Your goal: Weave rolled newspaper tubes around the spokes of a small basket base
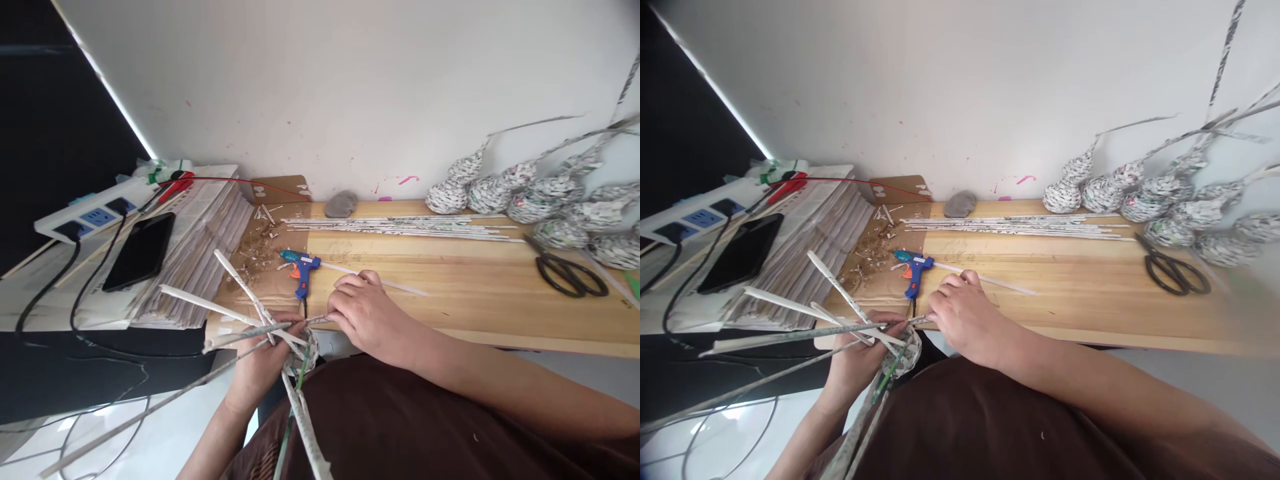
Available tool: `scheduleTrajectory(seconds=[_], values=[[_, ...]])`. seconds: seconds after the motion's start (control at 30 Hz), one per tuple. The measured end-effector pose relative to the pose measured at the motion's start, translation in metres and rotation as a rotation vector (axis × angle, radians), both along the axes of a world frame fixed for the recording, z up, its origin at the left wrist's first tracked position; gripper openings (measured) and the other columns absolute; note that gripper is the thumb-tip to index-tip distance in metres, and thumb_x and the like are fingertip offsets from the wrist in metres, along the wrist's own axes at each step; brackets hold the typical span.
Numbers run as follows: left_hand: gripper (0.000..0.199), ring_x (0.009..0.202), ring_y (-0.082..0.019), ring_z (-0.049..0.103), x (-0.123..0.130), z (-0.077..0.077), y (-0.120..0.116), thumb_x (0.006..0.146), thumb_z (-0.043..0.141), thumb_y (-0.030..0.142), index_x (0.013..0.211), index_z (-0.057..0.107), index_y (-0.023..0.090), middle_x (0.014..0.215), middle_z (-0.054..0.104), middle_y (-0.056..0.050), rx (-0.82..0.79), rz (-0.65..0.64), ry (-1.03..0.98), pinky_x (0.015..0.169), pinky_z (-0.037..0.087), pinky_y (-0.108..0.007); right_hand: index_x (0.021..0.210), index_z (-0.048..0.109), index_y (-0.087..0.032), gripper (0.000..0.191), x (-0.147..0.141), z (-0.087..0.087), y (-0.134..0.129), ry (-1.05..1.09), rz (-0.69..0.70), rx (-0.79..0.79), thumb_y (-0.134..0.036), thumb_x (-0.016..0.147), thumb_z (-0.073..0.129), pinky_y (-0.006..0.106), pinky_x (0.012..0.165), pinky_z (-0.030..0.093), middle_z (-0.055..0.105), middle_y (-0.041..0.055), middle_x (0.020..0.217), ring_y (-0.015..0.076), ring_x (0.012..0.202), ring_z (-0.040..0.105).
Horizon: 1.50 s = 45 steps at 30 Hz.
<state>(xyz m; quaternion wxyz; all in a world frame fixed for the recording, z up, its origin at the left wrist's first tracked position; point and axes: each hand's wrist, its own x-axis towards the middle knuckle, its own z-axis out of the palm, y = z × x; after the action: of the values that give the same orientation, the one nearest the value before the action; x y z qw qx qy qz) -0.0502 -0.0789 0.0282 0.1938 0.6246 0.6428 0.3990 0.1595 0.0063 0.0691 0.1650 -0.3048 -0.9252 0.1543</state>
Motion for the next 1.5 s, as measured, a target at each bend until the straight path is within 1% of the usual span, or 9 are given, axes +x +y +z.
scheduleTrajectory(seconds=[0.13, 0.33, 0.47, 0.63, 0.83, 1.03, 1.1, 1.27, 1.5], values=[[0.013, 0.075, -0.021, 0.072, -0.016, -0.003, 0.0, 0.082, 0.072, 0.032, 0.083, 0.076, 0.019, 0.079, 0.077, -0.005, 0.007, 0.093, -0.097, 0.073, 0.058, -0.033, 0.102, 0.067, -0.017, 0.025, 0.007, 0.012, 0.014, 0.117, -0.019, -0.058, -0.041, 0.093, 0.064, 0.038, 0.088, 0.034, 0.072, 0.0065, 0.097, 0.0218, 0.097, 0.061], [0.016, 0.062, -0.018, 0.066, -0.022, -0.005, 0.004, 0.072, 0.08, 0.029, 0.076, 0.074, 0.016, 0.068, 0.072, -0.004, 0.019, 0.185, -0.48, 0.057, 0.054, -0.028, 0.089, 0.067, -0.019, 0.002, 0.004, 0.013, 0.017, 0.333, -0.046, -0.117, -0.021, 0.088, 0.067, 0.032, 0.082, 0.044, 0.072, 0.0027, 0.087, 0.0175, 0.085, 0.065], [0.016, 0.059, -0.016, 0.064, -0.017, -0.006, 0.004, 0.07, 0.082, 0.029, 0.075, 0.073, 0.016, 0.065, 0.07, -0.002, 0.018, 0.198, -0.566, 0.054, 0.052, -0.027, 0.095, 0.067, -0.02, 0.01, -0.004, 0.011, 0.008, 0.439, -0.067, -0.261, -0.021, 0.085, 0.071, 0.029, 0.082, 0.048, 0.073, 0.0003, 0.088, 0.0152, 0.084, 0.067], [0.025, 0.051, -0.013, 0.057, -0.015, -0.011, 0.001, 0.067, 0.084, 0.036, 0.076, 0.073, 0.015, 0.062, 0.067, -0.002, -0.076, 0.202, -0.703, 0.045, 0.044, -0.024, 0.09, 0.07, -0.02, 0.004, -0.009, 0.014, 0.003, 0.544, -0.057, -0.368, -0.023, 0.086, 0.07, 0.026, 0.079, 0.05, 0.074, -0.0005, 0.086, 0.013, 0.079, 0.068], [0.022, 0.056, -0.013, 0.058, -0.008, -0.014, 0.0, 0.065, 0.085, 0.034, 0.072, 0.074, 0.016, 0.065, 0.068, -0.003, -0.086, 0.175, -0.771, 0.049, 0.045, -0.024, 0.091, 0.073, -0.019, 0.005, -0.014, 0.016, -0.004, 0.605, 0.0, -0.333, -0.02, 0.086, 0.071, 0.025, 0.079, 0.051, 0.075, 0.0011, 0.087, 0.0128, 0.081, 0.068], [0.022, 0.055, -0.011, 0.057, -0.003, -0.012, -0.001, 0.066, 0.084, 0.032, 0.074, 0.072, 0.014, 0.064, 0.068, -0.002, -0.11, 0.176, -0.792, 0.05, 0.043, -0.021, 0.075, 0.07, -0.018, 0.012, -0.014, 0.017, -0.006, 0.635, -0.039, -0.272, -0.024, 0.085, 0.074, 0.024, 0.074, 0.049, 0.073, -0.0006, 0.077, 0.0114, 0.073, 0.066], [0.023, 0.054, -0.011, 0.057, -0.003, -0.013, -0.001, 0.066, 0.084, 0.032, 0.075, 0.072, 0.014, 0.063, 0.067, -0.001, -0.117, 0.183, -0.796, 0.05, 0.043, -0.021, 0.077, 0.07, -0.018, 0.013, -0.012, 0.016, -0.005, 0.632, -0.059, -0.327, -0.027, 0.084, 0.076, 0.023, 0.073, 0.049, 0.073, -0.0011, 0.077, 0.0107, 0.072, 0.066], [0.024, 0.051, -0.01, 0.056, -0.003, -0.015, -0.001, 0.066, 0.083, 0.032, 0.074, 0.07, 0.015, 0.062, 0.065, 0.0, -0.176, 0.164, -0.866, 0.047, 0.041, -0.021, 0.103, 0.073, -0.019, 0.023, -0.009, 0.013, -0.003, 0.597, -0.037, -0.577, -0.03, 0.083, 0.075, 0.025, 0.077, 0.05, 0.076, 0.0021, 0.092, 0.0135, 0.084, 0.069], [0.022, 0.053, -0.012, 0.058, -0.002, -0.013, -0.001, 0.065, 0.083, 0.03, 0.076, 0.071, 0.015, 0.063, 0.068, -0.001, -0.265, 0.118, -0.923, 0.051, 0.045, -0.022, 0.103, 0.076, -0.016, 0.021, -0.009, 0.022, 0.0, 0.549, 0.129, -0.84, -0.028, 0.088, 0.067, 0.027, 0.071, 0.05, 0.076, 0.0067, 0.096, 0.0154, 0.083, 0.067]])
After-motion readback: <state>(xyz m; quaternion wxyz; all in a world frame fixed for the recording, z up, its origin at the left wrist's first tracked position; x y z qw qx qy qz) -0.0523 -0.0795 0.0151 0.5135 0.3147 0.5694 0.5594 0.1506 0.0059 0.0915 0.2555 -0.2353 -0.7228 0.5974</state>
